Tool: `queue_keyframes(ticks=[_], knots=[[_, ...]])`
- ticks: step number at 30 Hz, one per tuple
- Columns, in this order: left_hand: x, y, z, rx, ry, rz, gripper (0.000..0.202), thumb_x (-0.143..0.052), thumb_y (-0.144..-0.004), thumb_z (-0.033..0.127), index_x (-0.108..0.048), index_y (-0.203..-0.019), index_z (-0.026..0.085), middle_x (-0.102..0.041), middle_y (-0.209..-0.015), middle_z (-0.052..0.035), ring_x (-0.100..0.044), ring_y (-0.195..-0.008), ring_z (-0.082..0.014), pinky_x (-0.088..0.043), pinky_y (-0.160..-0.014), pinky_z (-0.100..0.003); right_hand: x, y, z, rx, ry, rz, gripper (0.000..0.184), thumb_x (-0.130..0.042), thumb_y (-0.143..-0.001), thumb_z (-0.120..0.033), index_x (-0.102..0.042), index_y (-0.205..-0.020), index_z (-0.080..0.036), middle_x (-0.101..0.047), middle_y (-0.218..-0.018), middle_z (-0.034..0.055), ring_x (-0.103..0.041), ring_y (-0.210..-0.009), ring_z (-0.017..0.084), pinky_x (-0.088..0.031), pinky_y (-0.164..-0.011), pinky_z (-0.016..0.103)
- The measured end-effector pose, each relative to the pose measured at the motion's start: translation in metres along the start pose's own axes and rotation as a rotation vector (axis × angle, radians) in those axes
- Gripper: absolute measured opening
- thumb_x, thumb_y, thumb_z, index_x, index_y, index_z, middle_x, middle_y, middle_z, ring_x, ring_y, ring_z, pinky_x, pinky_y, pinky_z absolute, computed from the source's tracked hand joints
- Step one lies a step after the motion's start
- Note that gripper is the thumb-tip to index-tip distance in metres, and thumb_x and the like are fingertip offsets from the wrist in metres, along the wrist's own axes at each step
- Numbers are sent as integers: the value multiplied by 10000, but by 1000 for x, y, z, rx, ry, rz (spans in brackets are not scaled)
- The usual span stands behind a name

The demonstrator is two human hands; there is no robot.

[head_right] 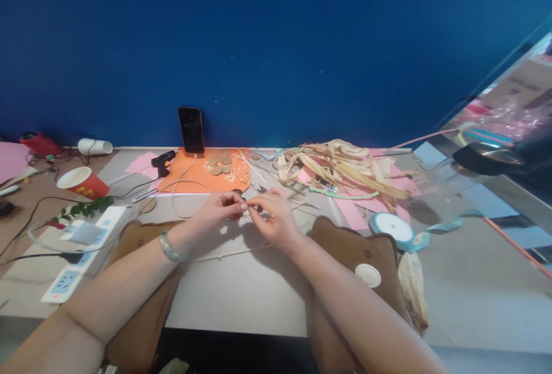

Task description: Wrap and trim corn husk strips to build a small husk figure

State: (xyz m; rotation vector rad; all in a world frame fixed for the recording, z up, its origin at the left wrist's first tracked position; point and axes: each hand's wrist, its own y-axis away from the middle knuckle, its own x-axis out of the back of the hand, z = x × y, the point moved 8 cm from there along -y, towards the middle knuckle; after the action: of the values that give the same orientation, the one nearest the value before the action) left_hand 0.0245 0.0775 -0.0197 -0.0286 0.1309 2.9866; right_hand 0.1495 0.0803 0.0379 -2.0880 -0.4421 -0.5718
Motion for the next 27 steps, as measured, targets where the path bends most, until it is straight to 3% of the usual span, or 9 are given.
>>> queue_keyframes(ticks=[9,18,27], knots=[[0,-1,5,6,8,9,248,-731,-690,358,-630,-711,133,-564,-552,18,-510,-526,-91,-361,-542,-230,-1,1,1,-4,42,-8,100,-576,-830,-124,-586,-768,-202,-679,-714,4,-594,-638,152,-372,-805,391],[3,-9,-13,0,-16,8,226,-686,-728,355,-615,-726,141,-572,-564,21,-492,-509,-85,-352,-515,-217,-1,2,4,-22,78,-16,106,-542,-818,-113,-582,-771,-198,-647,-688,-10,-567,-637,139,-353,-831,377],[2,-9,-10,-14,-67,18,158,-632,-734,306,-599,-695,156,-558,-549,28,-489,-518,-90,-364,-539,-222,-1,2,5,-31,82,-3,99,-534,-789,-118,-565,-748,-203,-633,-670,-20,-562,-623,134,-342,-838,372]])
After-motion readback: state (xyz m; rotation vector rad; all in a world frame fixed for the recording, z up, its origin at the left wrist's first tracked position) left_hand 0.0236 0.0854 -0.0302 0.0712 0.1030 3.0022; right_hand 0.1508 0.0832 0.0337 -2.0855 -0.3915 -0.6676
